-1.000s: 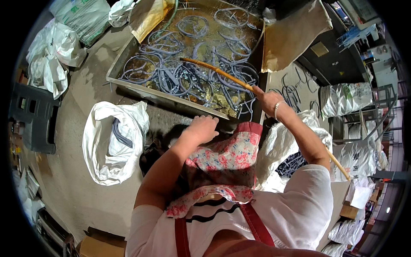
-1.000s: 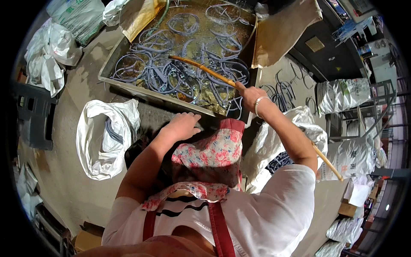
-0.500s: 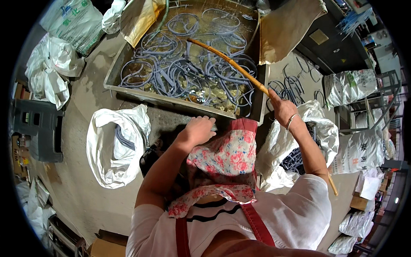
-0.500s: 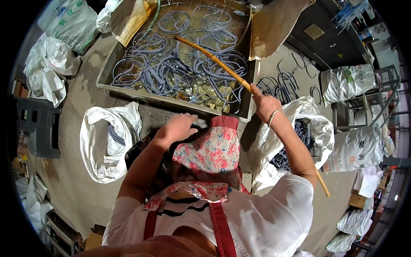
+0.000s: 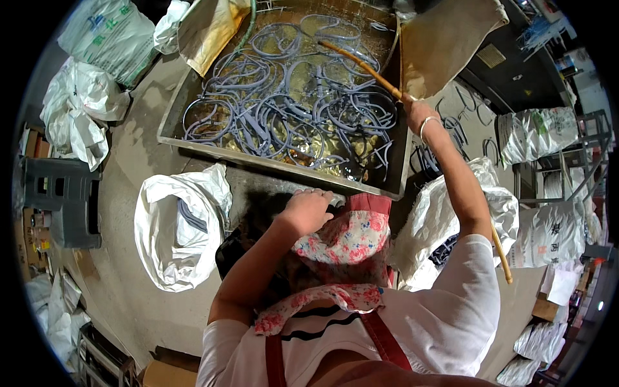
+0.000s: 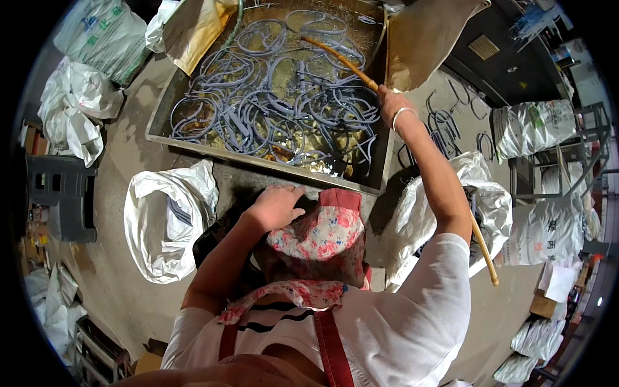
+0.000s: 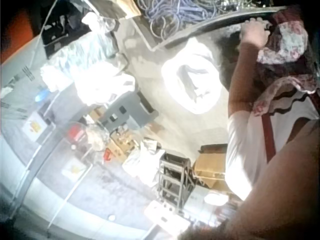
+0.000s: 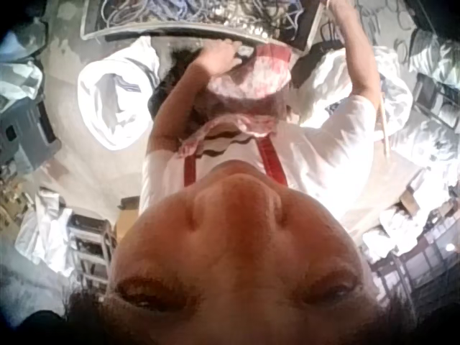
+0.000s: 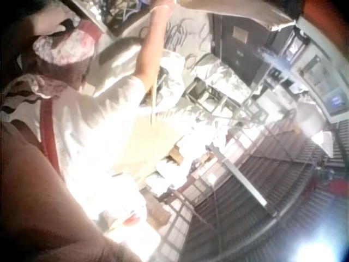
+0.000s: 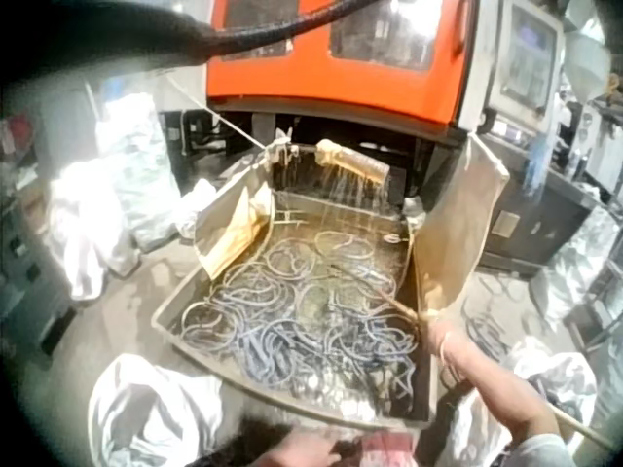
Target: The person operates a machine control panel, then proceeds to sort a pile of grey cables on a metal tray. They pick up the cables, untangle them, and place them into a white sack on the floor. The process involves repetitive handling of the cables to organize them.
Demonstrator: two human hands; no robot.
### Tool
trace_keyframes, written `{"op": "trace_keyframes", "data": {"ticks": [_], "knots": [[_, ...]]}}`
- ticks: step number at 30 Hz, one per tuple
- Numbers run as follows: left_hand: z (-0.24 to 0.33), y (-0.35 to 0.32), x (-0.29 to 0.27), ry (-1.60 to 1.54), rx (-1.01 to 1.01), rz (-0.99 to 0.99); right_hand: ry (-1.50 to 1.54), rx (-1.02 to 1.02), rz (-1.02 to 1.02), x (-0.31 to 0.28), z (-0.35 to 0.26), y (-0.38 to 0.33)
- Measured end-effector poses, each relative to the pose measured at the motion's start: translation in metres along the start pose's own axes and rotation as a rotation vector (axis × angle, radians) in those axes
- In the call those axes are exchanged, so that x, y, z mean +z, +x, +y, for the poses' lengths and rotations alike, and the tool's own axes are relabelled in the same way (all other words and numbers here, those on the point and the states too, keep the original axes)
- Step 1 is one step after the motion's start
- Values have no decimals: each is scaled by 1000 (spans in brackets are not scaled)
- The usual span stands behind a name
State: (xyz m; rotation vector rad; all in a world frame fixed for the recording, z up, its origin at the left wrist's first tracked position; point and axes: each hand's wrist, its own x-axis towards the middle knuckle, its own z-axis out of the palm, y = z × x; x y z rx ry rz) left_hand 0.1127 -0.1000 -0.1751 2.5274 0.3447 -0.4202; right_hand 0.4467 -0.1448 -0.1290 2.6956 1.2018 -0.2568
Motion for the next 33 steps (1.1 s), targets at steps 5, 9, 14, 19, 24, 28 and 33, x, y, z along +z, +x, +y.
{"op": "trace_keyframes", "data": {"ticks": [5, 9, 14, 19, 24, 28, 33], "knots": [[0, 4, -3, -16, 0, -35, -17, 21, 47, -8, -11, 73], [-3, 6, 4, -27, -23, -44, 8, -44, 82, -16, -53, 110], [-4, 11, -1, -37, -46, -95, -22, -275, -58, 14, -93, 144], [-5, 11, 3, -37, -48, -43, -151, -407, -179, -2, -117, 107], [-2, 13, 6, -21, 10, -3, -216, -472, -206, 3, -92, 84], [-2, 10, 10, -28, 42, 26, -189, -475, -190, -7, -70, 31], [-3, 7, 10, -24, 46, 60, -99, -364, -158, -12, -22, -18]]}}
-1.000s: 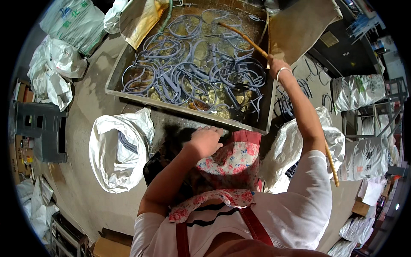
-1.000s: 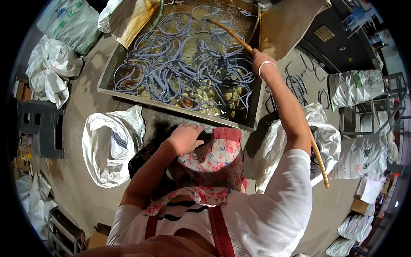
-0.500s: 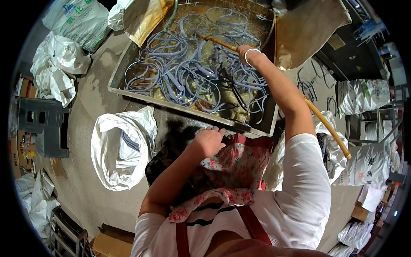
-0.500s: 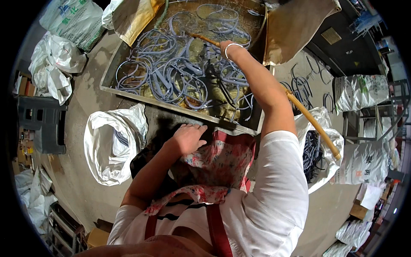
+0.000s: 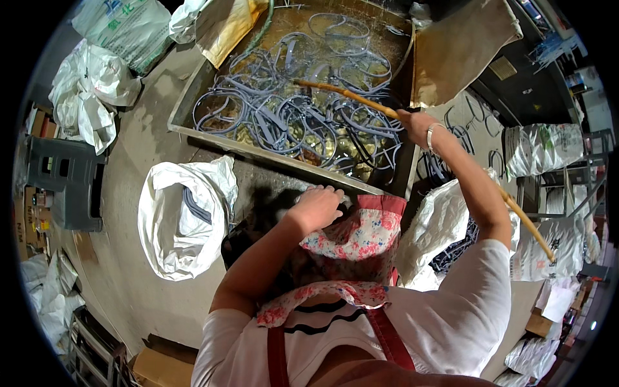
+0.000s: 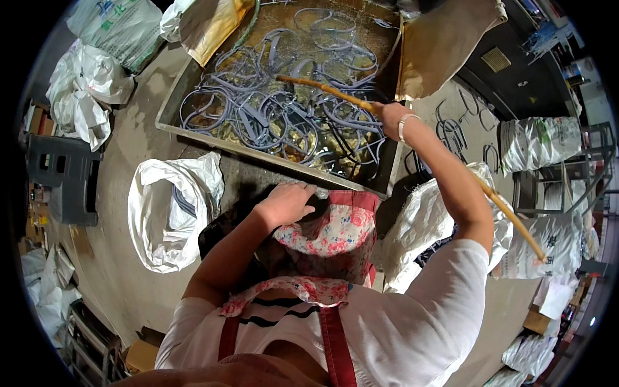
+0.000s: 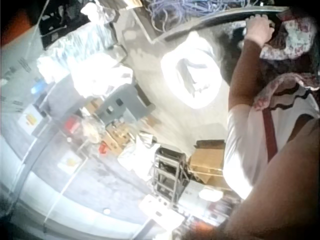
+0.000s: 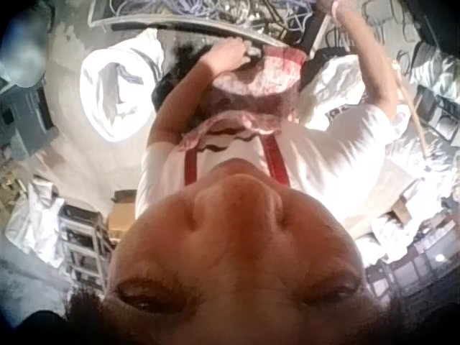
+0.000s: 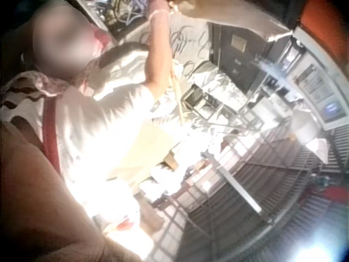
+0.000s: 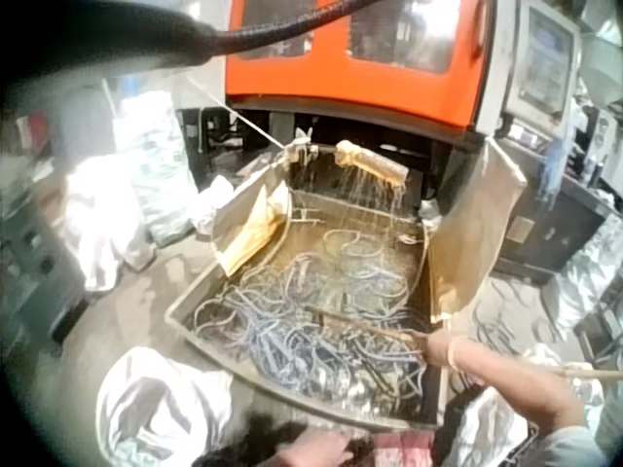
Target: The person operates a machine control panel, then proceeds to sort a pile of grey cables on a metal tray. They pick up the cables, untangle them, and place them into a white sack on the floor. The process involves repetitive handling of the cables to organize them.
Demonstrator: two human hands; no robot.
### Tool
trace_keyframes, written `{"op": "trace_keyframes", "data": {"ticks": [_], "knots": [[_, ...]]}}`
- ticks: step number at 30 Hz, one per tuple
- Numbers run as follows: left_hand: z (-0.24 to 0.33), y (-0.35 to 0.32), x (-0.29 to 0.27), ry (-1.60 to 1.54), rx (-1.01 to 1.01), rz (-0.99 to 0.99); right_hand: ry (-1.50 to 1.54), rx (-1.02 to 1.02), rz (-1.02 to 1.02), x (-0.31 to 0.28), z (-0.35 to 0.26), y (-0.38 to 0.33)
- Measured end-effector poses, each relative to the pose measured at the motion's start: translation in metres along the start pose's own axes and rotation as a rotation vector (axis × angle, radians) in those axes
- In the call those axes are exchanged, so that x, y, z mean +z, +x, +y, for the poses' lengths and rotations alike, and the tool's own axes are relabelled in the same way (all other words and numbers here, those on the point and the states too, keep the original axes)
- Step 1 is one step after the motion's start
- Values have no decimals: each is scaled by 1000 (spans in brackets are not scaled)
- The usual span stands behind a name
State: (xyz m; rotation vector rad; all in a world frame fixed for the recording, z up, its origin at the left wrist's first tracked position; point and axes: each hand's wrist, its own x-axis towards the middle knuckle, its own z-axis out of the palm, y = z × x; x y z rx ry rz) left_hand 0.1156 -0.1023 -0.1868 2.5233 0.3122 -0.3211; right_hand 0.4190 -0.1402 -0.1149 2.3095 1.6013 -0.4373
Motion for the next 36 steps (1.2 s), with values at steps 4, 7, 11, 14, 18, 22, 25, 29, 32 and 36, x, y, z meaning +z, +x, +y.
{"op": "trace_keyframes", "data": {"ticks": [4, 7, 11, 14, 18, 22, 25, 29, 32, 36], "knots": [[4, -6, 2, 23, 13, 18, -19, 130, 58, -15, 16, -18], [5, 1, 4, 34, 42, 11, -36, 275, 132, -12, 43, 25], [4, 7, -10, 16, 37, 37, 44, 305, 194, 14, 45, 87], [-7, 4, -11, 21, -54, 110, 42, 134, 109, 34, 13, 102], [-12, -4, -15, 1, -108, 74, 22, -9, -19, 57, 4, 85], [-8, -12, -21, -35, -75, 78, -106, -105, -37, 102, 40, 51], [-10, -11, -21, -69, -57, 65, -161, -177, -50, 113, 45, 10], [-21, -7, -7, -55, -10, 126, 23, -43, -107, 92, 9, -56], [-26, -7, -7, -85, 25, 149, 41, 14, -116, 86, 0, -102], [-35, -16, -2, -75, -5, 163, 97, 101, -22, 78, -9, -185]]}}
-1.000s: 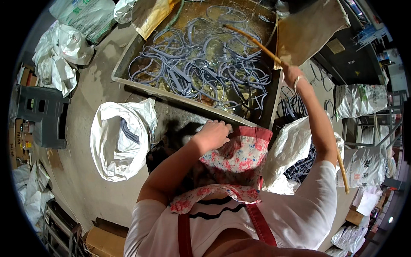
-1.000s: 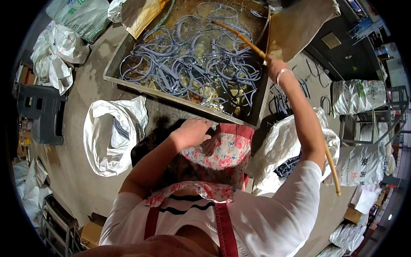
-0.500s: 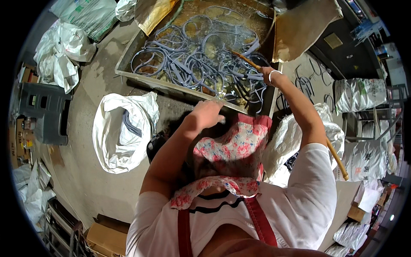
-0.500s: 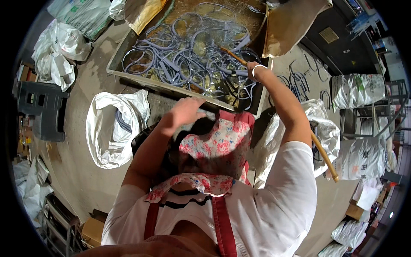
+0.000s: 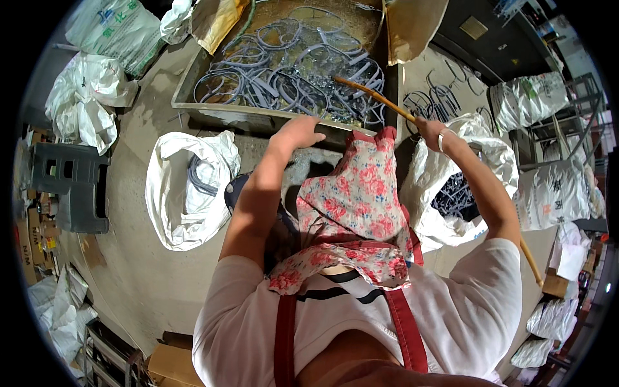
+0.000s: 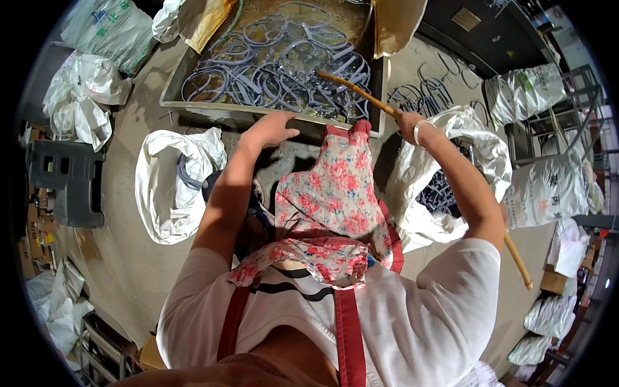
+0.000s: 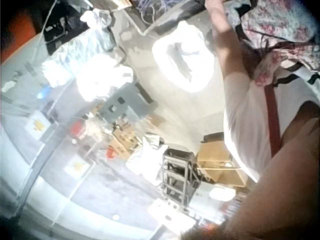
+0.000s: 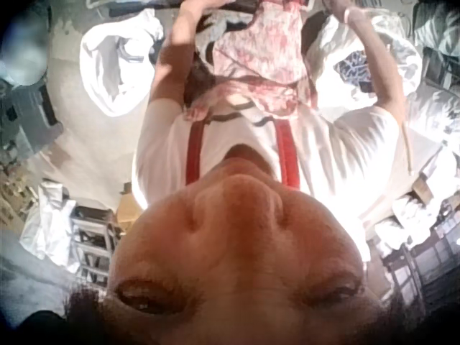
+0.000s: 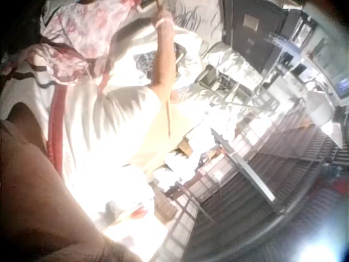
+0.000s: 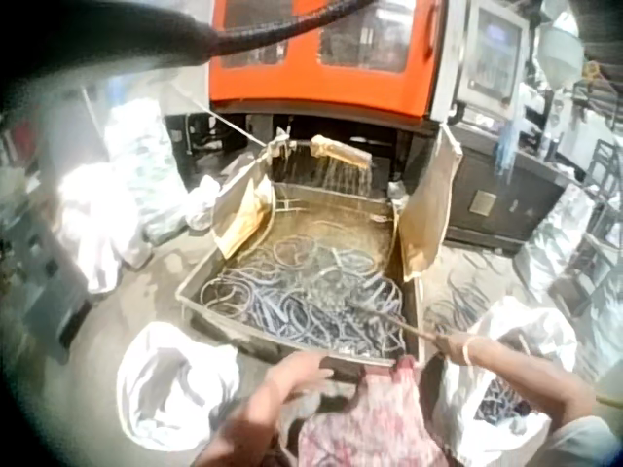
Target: The person operates a machine control panel, then proceeds to sort a pile of grey cables on a metal tray. They pick up the cables, untangle them, and place them into a white sack on the floor. The process involves repetitive handling of the cables to organize them.
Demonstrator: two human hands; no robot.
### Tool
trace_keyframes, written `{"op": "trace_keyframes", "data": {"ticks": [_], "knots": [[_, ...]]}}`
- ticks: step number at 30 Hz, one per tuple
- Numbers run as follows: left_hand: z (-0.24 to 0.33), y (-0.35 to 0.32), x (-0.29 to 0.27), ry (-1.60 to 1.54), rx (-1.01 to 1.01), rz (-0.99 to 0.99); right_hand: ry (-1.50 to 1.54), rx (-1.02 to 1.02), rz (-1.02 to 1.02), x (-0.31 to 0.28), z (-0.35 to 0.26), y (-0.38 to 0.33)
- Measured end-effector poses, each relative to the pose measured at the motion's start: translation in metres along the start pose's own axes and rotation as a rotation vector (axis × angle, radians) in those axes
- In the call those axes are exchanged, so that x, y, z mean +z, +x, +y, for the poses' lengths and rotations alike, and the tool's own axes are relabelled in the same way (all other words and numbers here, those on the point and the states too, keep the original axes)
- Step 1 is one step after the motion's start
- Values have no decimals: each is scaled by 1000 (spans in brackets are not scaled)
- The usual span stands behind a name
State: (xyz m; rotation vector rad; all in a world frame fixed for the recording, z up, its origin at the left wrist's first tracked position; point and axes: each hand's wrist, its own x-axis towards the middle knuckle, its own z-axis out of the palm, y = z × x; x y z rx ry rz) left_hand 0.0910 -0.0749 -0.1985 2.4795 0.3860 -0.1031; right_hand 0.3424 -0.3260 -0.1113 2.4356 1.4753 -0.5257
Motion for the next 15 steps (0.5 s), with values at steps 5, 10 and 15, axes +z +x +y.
{"op": "trace_keyframes", "data": {"ticks": [5, 10, 15], "knots": [[3, -8, -4, -10, -5, -8, 256, 248, 292, 61, 28, -162], [-10, -2, 9, -2, -3, 173, 352, 612, 585, 187, 28, -329], [2, 3, -5, -302, -82, 705, 516, 967, 686, 273, 1, -419]]}}
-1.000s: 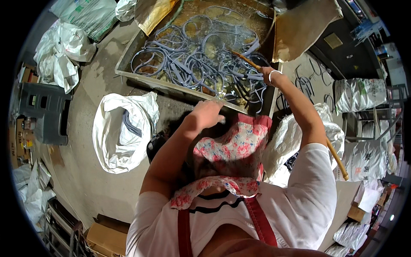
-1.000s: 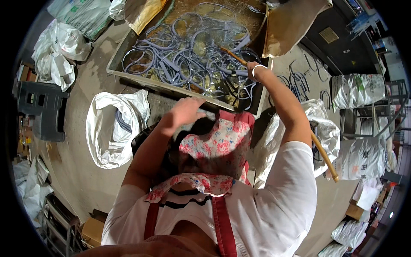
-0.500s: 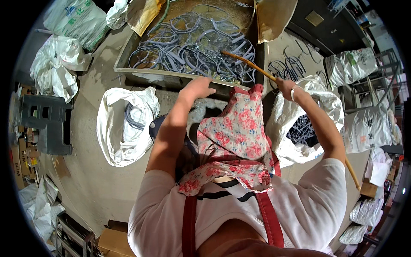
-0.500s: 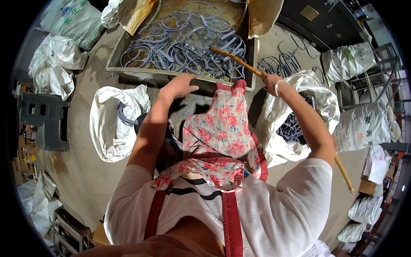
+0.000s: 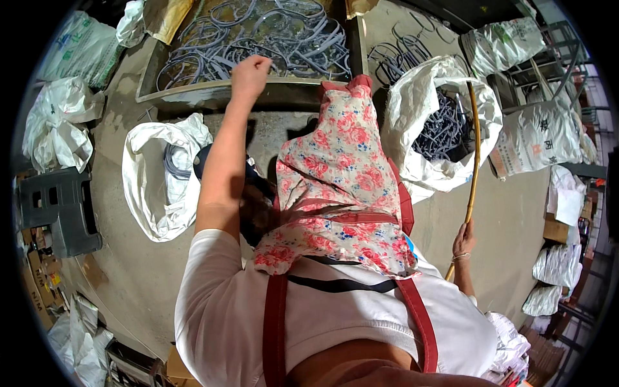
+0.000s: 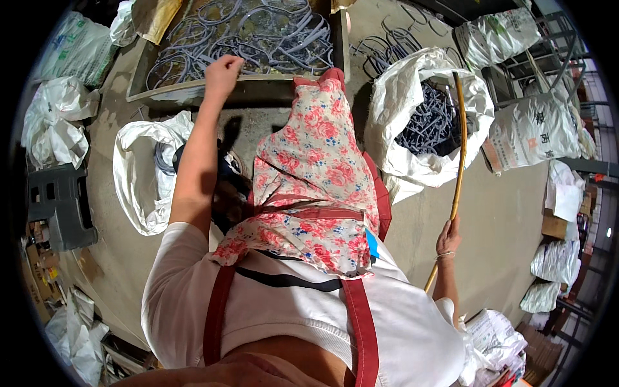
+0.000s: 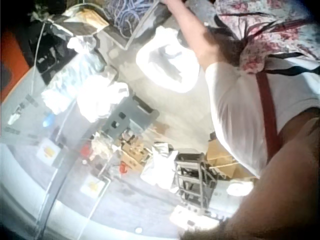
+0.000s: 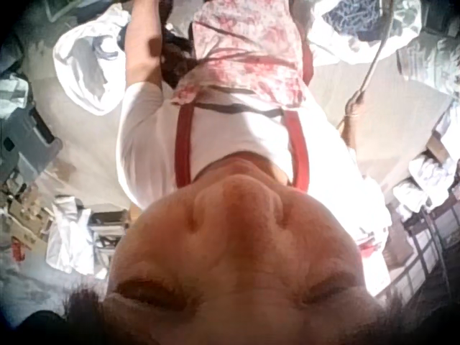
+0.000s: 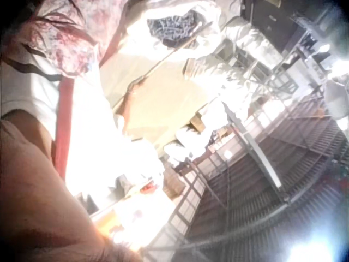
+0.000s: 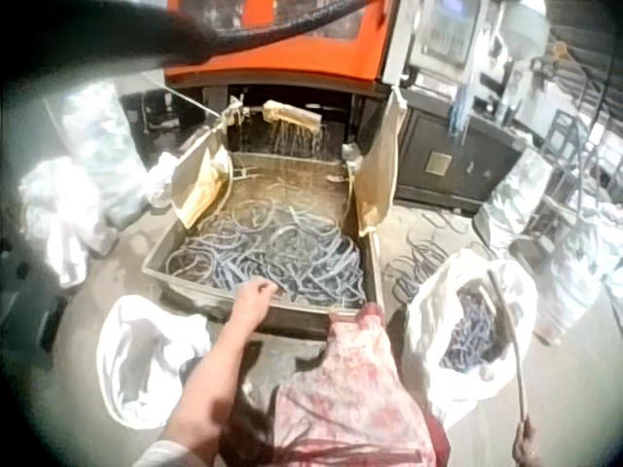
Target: The person operates a machine control panel, then proceeds to sort a pile of grey cables on a metal tray. They pick up the cables, untangle them, and place them into a white sack on the floor. The process involves repetitive handling of the cables to organize them.
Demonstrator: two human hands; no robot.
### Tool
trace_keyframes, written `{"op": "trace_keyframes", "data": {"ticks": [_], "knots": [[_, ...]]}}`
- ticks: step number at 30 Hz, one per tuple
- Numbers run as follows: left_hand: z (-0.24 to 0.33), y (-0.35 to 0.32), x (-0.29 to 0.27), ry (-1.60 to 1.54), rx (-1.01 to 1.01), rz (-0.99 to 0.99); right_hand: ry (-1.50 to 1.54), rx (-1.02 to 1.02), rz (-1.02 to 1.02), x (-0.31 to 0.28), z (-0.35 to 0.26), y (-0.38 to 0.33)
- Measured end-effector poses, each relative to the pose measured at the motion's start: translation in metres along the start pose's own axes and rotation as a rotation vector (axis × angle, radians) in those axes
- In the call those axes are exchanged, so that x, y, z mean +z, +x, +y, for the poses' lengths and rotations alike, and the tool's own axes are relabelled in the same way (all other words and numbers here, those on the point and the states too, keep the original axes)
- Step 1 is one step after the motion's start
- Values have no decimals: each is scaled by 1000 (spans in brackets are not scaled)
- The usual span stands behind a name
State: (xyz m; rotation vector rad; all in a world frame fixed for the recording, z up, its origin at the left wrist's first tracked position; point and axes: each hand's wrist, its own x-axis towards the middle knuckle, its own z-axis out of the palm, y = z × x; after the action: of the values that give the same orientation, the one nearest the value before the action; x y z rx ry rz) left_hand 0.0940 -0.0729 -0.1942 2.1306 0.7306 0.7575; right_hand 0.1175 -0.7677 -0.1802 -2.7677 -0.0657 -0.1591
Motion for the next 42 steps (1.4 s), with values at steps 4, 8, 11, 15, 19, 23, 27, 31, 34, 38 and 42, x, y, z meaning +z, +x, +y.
{"op": "trace_keyframes", "data": {"ticks": [4, 8, 11, 15, 19, 23, 27, 31, 34, 38, 42], "knots": [[-1, 7, -10, -293, -195, 40, 94, 212, -123, 44, 41, 23], [-1, 11, -16, -449, -299, 109, -339, 100, -289, 87, -4, 106], [-10, 21, -20, -365, -313, 116, -508, -318, -252, 121, -36, 195], [-12, 44, -19, -401, -352, 142, 253, -662, -237, 146, -241, 248], [-21, 71, -7, -691, -540, 224, 39, -1008, -323, 228, -411, 255], [-46, 87, 4, -742, -552, 207, -295, -1085, -591, 356, -493, 268], [-48, 87, 14, -606, -548, 101, -668, -1034, -652, 427, -516, 265], [-44, 87, 24, -728, -469, 9, -622, -932, -755, 446, -508, 265], [-40, 88, 36, -781, -722, -64, -289, -850, -786, 410, -526, 264], [-31, 92, 73, -884, -1023, -172, 282, -749, -878, 350, -551, 237], [-60, 101, 101, -1312, -947, -127, 471, -925, -888, 317, -576, 200]]}}
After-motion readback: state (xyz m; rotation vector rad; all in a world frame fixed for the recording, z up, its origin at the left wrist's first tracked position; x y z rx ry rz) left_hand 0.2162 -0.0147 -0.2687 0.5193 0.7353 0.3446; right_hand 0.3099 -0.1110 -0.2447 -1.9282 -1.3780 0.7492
